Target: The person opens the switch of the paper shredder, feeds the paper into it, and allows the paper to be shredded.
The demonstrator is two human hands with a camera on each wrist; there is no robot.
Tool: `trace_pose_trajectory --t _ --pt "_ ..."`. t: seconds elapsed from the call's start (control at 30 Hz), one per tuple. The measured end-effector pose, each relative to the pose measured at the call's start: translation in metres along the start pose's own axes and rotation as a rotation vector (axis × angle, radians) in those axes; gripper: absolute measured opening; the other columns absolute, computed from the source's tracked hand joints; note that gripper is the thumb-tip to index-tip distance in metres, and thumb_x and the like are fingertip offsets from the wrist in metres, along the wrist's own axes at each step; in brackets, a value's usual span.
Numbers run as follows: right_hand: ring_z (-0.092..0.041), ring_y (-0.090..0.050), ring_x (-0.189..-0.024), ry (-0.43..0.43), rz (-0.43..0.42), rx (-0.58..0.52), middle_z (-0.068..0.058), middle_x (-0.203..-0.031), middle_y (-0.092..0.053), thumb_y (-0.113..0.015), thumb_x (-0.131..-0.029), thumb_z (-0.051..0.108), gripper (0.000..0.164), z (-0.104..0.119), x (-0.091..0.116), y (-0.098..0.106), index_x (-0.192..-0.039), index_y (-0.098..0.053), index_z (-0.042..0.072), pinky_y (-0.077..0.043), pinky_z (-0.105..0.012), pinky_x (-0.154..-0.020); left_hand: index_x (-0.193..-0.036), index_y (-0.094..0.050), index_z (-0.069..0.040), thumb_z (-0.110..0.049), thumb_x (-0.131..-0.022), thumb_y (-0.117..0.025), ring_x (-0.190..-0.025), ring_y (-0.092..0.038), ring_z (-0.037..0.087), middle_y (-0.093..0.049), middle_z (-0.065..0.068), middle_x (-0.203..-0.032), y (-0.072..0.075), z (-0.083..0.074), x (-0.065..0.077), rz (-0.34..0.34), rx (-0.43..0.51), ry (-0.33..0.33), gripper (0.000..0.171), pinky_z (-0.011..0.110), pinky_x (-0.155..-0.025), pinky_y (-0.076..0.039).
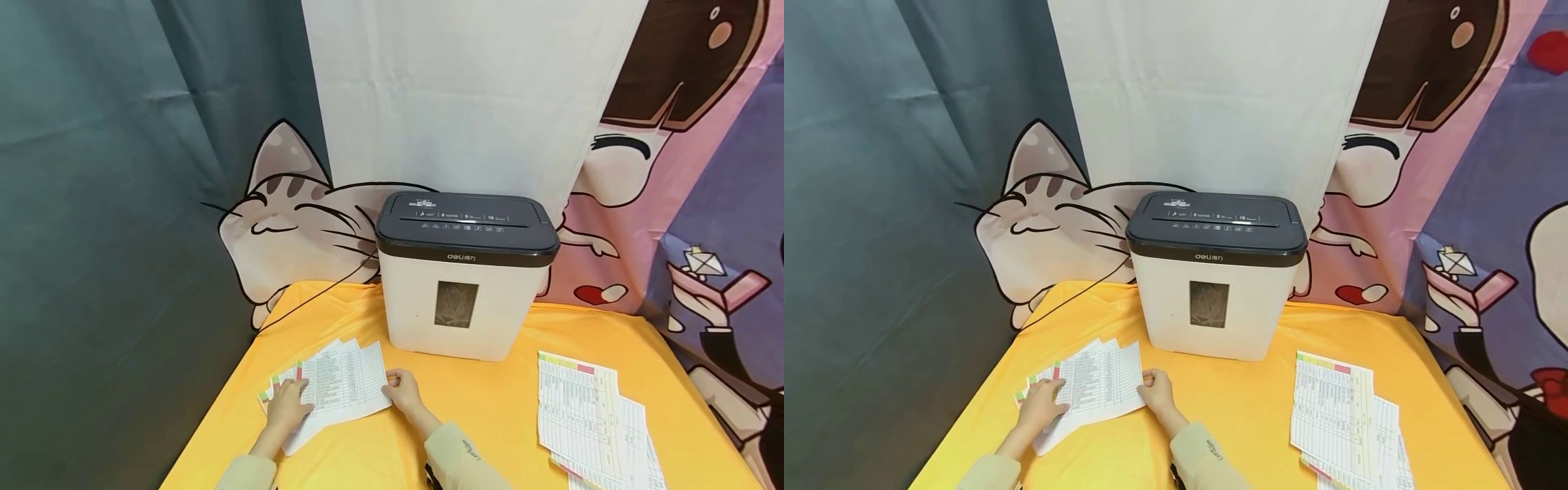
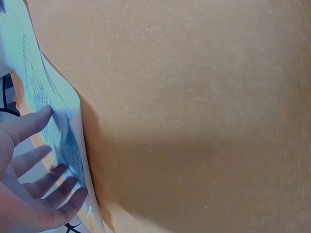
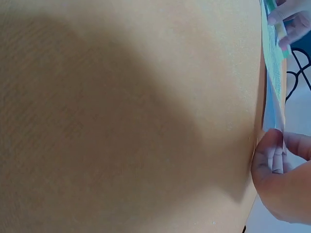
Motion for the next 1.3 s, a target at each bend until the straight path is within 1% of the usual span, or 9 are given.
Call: trace_pose_trajectory --t 0.23,0.4,0.47,0.6,0.7,0.87,1.0,1.17,1.3 --pt "-0.008 -0.046 -0.059 -0.035 -0.037 0.044 -0.002 -0.064 -0.051 -0.057 -0.071 -0.008 0.016 -0.007 0.002 0.002 -0.086 -0.057 -0.012 -0.041 -0.019 -0.051 -0.127 -0.03 -0.006 -0.002 -0.059 -0.076 -0.069 -0.056 0.028 -0.058 0.022 -0.096 -0.003 0.005 -0.001 0.005 0.163 0.058 0.082 0.033 -0.05 -0.04" --pt "-0.009 -0.043 -0.057 -0.068 -0.056 0.054 0.0 -0.062 -0.048 -0.057 -0.075 -0.002 0.01 -0.01 0.001 0.006 -0.082 -0.058 -0.009 -0.039 -0.02 -0.05 -0.131 -0.021 0.002 -0.001 -0.063 -0.073 -0.06 -0.05 0.021 -0.059 0.019 -0.078 -0.005 0.012 -0.002 0.057 0.287 0.114 0.086 0.028 -0.049 -0.037" --pt "-0.008 -0.042 -0.056 -0.081 -0.061 0.061 0.0 -0.061 -0.047 -0.058 -0.077 0.001 0.01 -0.011 0.0 0.008 -0.081 -0.058 -0.007 -0.038 -0.019 -0.049 -0.124 -0.033 0.009 -0.003 -0.064 -0.073 -0.062 -0.052 0.02 -0.06 0.017 -0.075 -0.003 0.013 -0.001 0.065 0.314 0.112 0.073 0.029 -0.051 -0.041" --pt "-0.006 -0.041 -0.053 -0.067 -0.057 0.064 0.002 -0.059 -0.046 -0.059 -0.079 0.004 0.012 -0.01 -0.002 0.013 -0.079 -0.058 -0.008 -0.037 -0.018 -0.048 -0.075 -0.055 0.007 -0.008 -0.065 -0.073 -0.051 -0.04 0.013 -0.046 0.004 -0.055 -0.002 0.017 -0.002 0.088 0.364 0.113 0.025 0.024 -0.046 -0.035" --pt "-0.005 -0.041 -0.05 -0.034 -0.034 0.063 0.002 -0.058 -0.047 -0.059 -0.08 0.003 0.012 -0.008 -0.005 0.017 -0.079 -0.058 -0.008 -0.036 -0.017 -0.045 -0.06 -0.05 -0.001 -0.008 -0.067 -0.073 -0.046 -0.032 0.01 -0.035 -0.002 -0.05 -0.003 0.019 -0.004 0.124 0.434 0.116 0.025 0.021 -0.043 -0.027" --pt "-0.004 -0.043 -0.053 0.018 0.003 0.054 -0.001 -0.062 -0.053 -0.058 -0.081 0.004 0.012 -0.006 -0.008 0.028 -0.081 -0.057 -0.008 -0.038 -0.017 -0.045 -0.082 -0.063 0.005 -0.015 -0.07 -0.072 -0.054 -0.049 0.008 -0.062 0.006 -0.066 -0.005 0.014 -0.007 0.239 0.576 0.012 0.025 0.019 -0.047 -0.039" --pt "-0.002 -0.046 -0.059 0.081 0.038 0.011 -0.009 -0.068 -0.059 -0.058 -0.081 0.002 0.013 0.0 -0.008 0.038 -0.083 -0.056 -0.011 -0.041 -0.015 -0.054 -0.093 -0.062 0.008 -0.019 -0.072 -0.071 -0.058 -0.052 0.004 -0.067 0.014 -0.079 -0.002 0.002 -0.007 0.35 0.643 -0.13 0.035 0.018 -0.053 -0.042" --pt "0.0 -0.047 -0.06 0.128 0.124 -0.093 -0.026 -0.074 -0.058 -0.058 -0.079 -0.005 0.016 0.015 -0.004 0.047 -0.09 -0.052 -0.015 -0.04 -0.012 -0.056 -0.09 -0.063 0.006 -0.02 -0.072 -0.071 -0.056 -0.049 0.002 -0.067 0.012 -0.079 0.004 -0.009 -0.008 0.401 0.676 -0.208 0.033 0.017 -0.051 -0.039" --pt "-0.003 -0.05 -0.062 0.193 0.201 -0.061 -0.033 -0.081 -0.058 -0.057 -0.08 -0.004 0.018 0.041 0.008 0.053 -0.094 -0.054 -0.015 -0.042 -0.015 -0.057 -0.081 -0.065 0.004 -0.022 -0.071 -0.072 -0.053 -0.046 0.003 -0.067 0.01 -0.074 0.007 -0.019 -0.011 0.4 0.687 -0.221 0.028 0.017 -0.048 -0.038"
Point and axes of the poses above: each hand's wrist, its own x-axis away from the middle knuckle, its own y-axis out of the back of the hand, z = x × y, the point moved 8 cm from there along -x, towards the middle knuckle
